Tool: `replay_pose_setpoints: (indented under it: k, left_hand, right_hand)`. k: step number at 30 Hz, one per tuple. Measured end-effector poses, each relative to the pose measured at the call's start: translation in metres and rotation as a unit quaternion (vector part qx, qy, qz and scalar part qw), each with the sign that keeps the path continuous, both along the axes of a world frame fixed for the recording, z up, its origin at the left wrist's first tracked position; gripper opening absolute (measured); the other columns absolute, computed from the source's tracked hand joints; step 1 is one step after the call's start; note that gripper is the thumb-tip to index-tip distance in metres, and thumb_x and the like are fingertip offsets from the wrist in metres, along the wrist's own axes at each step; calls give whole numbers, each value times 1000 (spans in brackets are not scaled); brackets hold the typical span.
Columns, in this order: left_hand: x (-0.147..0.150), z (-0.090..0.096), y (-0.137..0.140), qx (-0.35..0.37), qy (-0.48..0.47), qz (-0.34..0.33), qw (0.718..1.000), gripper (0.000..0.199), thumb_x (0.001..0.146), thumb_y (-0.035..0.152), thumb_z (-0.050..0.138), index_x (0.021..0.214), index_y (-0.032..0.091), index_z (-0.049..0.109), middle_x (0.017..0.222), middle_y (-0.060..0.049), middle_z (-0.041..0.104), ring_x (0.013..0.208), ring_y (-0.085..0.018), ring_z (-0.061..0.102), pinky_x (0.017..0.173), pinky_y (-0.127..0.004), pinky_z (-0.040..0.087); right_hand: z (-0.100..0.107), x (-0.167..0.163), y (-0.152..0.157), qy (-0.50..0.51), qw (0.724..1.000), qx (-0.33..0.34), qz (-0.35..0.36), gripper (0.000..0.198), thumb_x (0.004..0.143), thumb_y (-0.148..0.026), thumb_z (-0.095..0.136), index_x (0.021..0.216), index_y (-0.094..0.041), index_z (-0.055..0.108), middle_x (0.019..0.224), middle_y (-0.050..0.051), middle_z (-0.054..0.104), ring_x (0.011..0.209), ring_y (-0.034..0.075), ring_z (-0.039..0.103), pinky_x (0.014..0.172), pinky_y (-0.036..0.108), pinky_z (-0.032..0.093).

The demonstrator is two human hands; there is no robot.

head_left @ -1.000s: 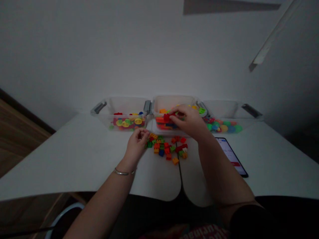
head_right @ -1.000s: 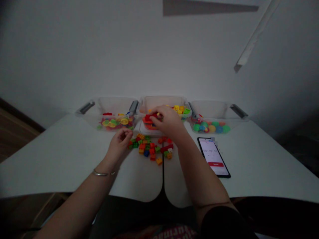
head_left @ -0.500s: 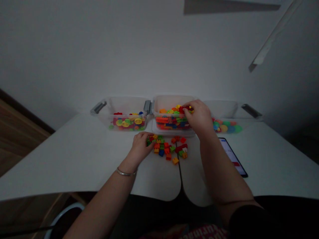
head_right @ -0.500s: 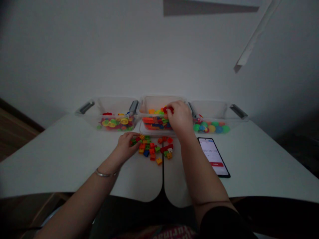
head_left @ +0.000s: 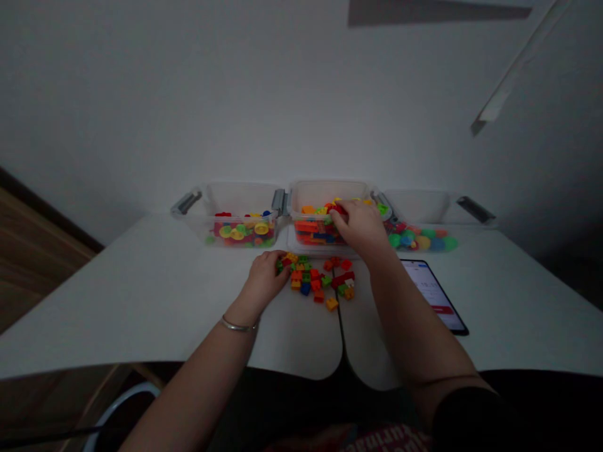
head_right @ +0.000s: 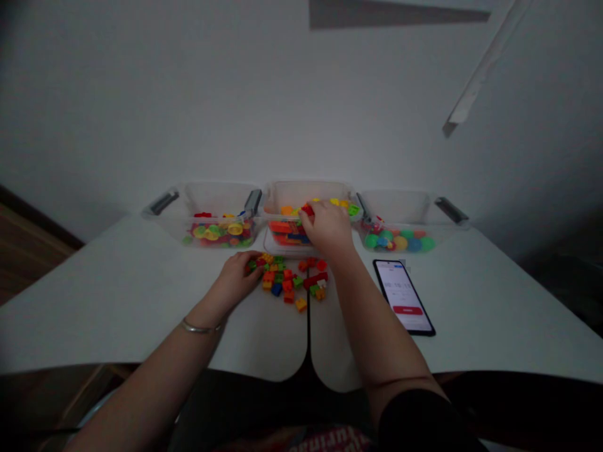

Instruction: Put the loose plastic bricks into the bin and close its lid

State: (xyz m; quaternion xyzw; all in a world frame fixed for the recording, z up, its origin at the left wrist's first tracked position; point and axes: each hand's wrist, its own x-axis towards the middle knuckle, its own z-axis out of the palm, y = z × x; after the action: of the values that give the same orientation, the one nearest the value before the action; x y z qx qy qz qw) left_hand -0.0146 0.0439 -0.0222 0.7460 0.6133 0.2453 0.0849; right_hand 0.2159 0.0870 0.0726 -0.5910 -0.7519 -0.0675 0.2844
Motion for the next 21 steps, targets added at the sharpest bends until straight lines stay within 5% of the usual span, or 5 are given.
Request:
replay_pose_setpoints:
  k: [6, 14, 21]
  left_hand:
    - [3, 4, -4, 6, 36, -11, 999, 27, 89, 26, 58, 110, 16, 71, 109, -11, 74, 103, -31, 66, 95, -44, 50]
    - [5, 7, -6, 0, 60, 16, 998, 29, 90, 27, 56, 112, 18, 72, 107, -9, 76, 102, -31, 67, 93, -44, 50]
    - [7, 5, -1, 0, 62, 24, 998, 28, 90, 29, 59, 113, 20, 72, 106, -8, 77, 101, -31, 68, 92, -43, 50]
  right_hand:
    - [1, -4, -6, 2, 1000, 14, 10, 46, 97, -36, 46, 134, -12, 62, 133, 16, 66, 124, 31, 59, 117, 53, 25]
    - [17, -6, -24, 66, 987, 109, 95, 33, 92, -27, 53, 118, -14, 69, 122, 14, 71, 117, 28, 61, 108, 45, 39]
    - [13, -26, -35, 46, 970, 54, 232, 25, 95, -29, 54, 110, -18, 72, 113, 10, 73, 108, 23, 64, 98, 37, 45]
